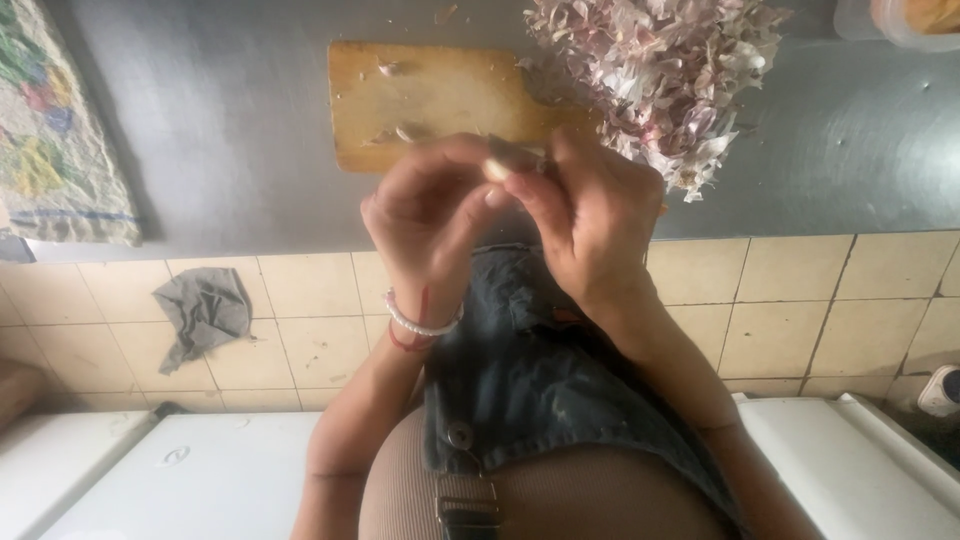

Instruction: Peel garlic cloves by cutting the ends and removing the skin.

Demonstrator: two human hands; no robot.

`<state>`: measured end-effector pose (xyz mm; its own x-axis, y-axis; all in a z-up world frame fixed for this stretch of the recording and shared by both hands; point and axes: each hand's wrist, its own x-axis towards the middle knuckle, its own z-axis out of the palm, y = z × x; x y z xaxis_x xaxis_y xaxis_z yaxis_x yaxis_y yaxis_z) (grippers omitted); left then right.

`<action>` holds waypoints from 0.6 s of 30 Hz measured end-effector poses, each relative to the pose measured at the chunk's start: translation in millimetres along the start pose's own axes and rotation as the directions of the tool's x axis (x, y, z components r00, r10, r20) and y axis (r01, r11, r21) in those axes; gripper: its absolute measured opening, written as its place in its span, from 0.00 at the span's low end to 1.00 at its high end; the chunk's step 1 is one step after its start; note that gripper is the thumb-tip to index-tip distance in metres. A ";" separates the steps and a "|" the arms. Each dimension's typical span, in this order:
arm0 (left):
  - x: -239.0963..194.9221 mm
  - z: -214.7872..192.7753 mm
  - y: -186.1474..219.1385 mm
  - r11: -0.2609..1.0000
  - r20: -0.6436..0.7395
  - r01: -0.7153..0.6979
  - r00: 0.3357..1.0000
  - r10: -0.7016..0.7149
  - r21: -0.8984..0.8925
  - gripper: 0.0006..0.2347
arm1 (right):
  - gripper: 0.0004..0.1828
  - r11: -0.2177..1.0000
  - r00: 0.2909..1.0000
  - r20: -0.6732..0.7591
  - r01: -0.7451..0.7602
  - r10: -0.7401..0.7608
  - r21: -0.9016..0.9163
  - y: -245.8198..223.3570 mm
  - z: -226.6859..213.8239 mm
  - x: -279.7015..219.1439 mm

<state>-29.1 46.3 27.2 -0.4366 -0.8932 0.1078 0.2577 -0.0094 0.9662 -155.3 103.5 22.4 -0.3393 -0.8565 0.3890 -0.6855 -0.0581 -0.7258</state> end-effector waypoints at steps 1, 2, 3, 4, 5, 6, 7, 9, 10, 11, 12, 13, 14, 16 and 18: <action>-1.1 -0.3 -3.0 1.000 0.000 -0.001 1.000 0.001 0.001 0.09 | 0.22 1.000 1.000 -0.001 0.001 -0.001 0.001 1.0 1.4 -0.4; -2.2 -0.8 -5.9 0.999 -0.033 -0.001 0.999 0.002 0.035 0.10 | 0.23 0.999 1.000 -0.014 0.005 -0.006 -0.035 1.9 2.9 -0.8; -3.8 -1.1 -8.7 0.998 -0.068 0.001 0.998 0.003 0.070 0.10 | 0.25 0.997 1.000 -0.024 0.009 -0.010 -0.070 2.6 4.2 -1.3; -5.1 0.3 -10.1 0.997 -0.069 0.002 0.998 0.003 0.071 0.10 | 0.25 0.998 1.000 -0.023 0.009 -0.011 -0.069 8.7 8.9 -3.6; -5.9 2.0 -12.0 0.999 -0.095 0.009 0.995 -0.005 0.038 0.11 | 0.25 0.997 0.997 -0.047 0.053 -0.056 -0.056 15.3 13.4 -5.7; -6.7 3.8 -13.8 1.000 -0.120 0.016 0.993 -0.015 0.004 0.12 | 0.24 0.994 0.992 -0.072 0.097 -0.100 -0.044 22.0 17.7 -7.6; -7.4 2.8 -15.1 1.000 -0.120 0.014 0.993 -0.014 0.005 0.12 | 0.24 0.994 0.992 -0.073 0.099 -0.102 -0.042 25.4 16.8 -8.5; -8.7 1.4 -18.2 0.981 -0.031 0.109 0.993 -0.115 -0.159 0.10 | 0.28 0.988 0.986 -0.060 0.152 -0.153 -0.022 32.7 14.1 -10.4; -6.4 -2.4 -24.6 0.981 -0.029 0.109 0.993 -0.115 -0.160 0.10 | 0.28 0.988 0.986 -0.061 0.151 -0.153 -0.024 36.7 14.3 -11.2; -4.5 -6.0 -31.3 0.949 0.025 0.158 0.987 -0.157 -0.274 0.09 | 0.31 0.981 0.977 -0.092 0.193 -0.194 -0.017 40.8 14.3 -12.5; -2.6 -9.6 -38.0 0.901 0.084 0.209 0.978 -0.192 -0.381 0.13 | 0.33 0.972 0.964 -0.124 0.234 -0.233 -0.011 44.8 14.3 -13.8; 2.6 -12.9 -36.2 0.901 0.083 0.209 0.978 -0.192 -0.381 0.13 | 0.33 0.972 0.964 -0.123 0.234 -0.234 -0.010 44.4 12.2 -11.7; 7.6 -16.5 -34.3 0.897 0.160 0.237 0.969 -0.190 -0.372 0.13 | 0.34 0.952 0.947 -0.107 0.297 -0.304 -0.078 44.0 10.3 -9.6; 11.5 -21.2 -27.9 0.892 0.232 0.271 0.953 -0.195 -0.362 0.13 | 0.34 0.925 0.927 -0.080 0.353 -0.366 -0.142 39.4 6.9 -9.2; 17.9 -23.5 -20.6 0.893 0.287 0.354 0.918 -0.275 -0.278 0.16 | 0.33 0.859 0.870 -0.086 0.456 -0.485 -0.231 35.6 6.2 -4.8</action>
<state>-21.9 19.9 3.7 -0.7188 -0.6881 -0.0997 0.3147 -0.4498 0.8358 -174.1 102.4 -8.8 -0.0179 -0.6733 0.7392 -0.8929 -0.3220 -0.3149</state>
